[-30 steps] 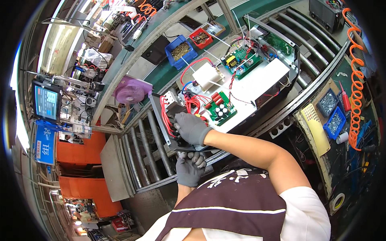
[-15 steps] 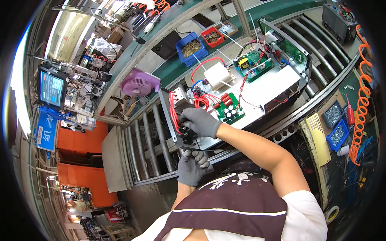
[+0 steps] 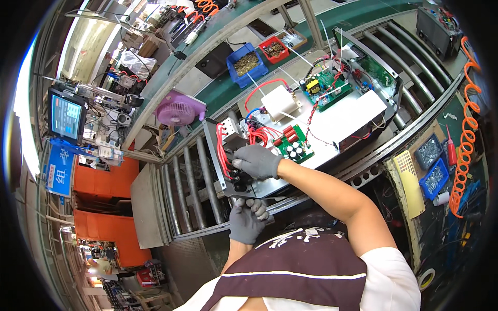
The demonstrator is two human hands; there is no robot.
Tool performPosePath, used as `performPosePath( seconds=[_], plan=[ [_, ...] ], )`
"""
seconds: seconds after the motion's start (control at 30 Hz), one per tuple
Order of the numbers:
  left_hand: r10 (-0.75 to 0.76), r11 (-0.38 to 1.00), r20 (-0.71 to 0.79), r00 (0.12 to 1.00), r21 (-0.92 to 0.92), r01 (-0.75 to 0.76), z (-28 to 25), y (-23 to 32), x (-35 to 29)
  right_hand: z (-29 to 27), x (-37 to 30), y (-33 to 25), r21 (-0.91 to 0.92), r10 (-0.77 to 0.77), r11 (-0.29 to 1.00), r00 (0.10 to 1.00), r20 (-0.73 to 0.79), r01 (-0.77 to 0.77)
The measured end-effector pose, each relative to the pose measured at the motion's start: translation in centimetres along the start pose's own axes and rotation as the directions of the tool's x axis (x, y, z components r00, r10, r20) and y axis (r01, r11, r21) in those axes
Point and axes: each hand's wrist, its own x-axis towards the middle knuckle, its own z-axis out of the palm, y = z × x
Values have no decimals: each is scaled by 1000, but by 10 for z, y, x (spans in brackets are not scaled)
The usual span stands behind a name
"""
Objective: The person assembles an electronic device on a factory assembly line. They connect wires, use a red glue gun to apply adhesive to components, and secure parts with a screwdriver. The person also briefly retrieves a black plastic bag from the floor and places it back before resuming assembly.
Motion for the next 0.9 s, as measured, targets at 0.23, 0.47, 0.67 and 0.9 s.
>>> performPosePath(
  seconds=[0.23,0.47,0.67,0.9],
  plan=[
    [-68,996,-65,996,52,72,-9,-25,5,-17,-12,-14,-96,-30,995,999,-34,27],
    [-604,766,85,793,337,547,-28,-98,68,-47,-83,-52,-202,-185,973,909,-373,115],
    [-766,463,17,643,709,532,56,-204,112,-112,-247,-80,-167,-157,984,738,-656,62],
    [-848,304,-17,530,804,511,101,-403,181,-138,-384,-118,-138,86,870,421,-903,-473]
  ],
)
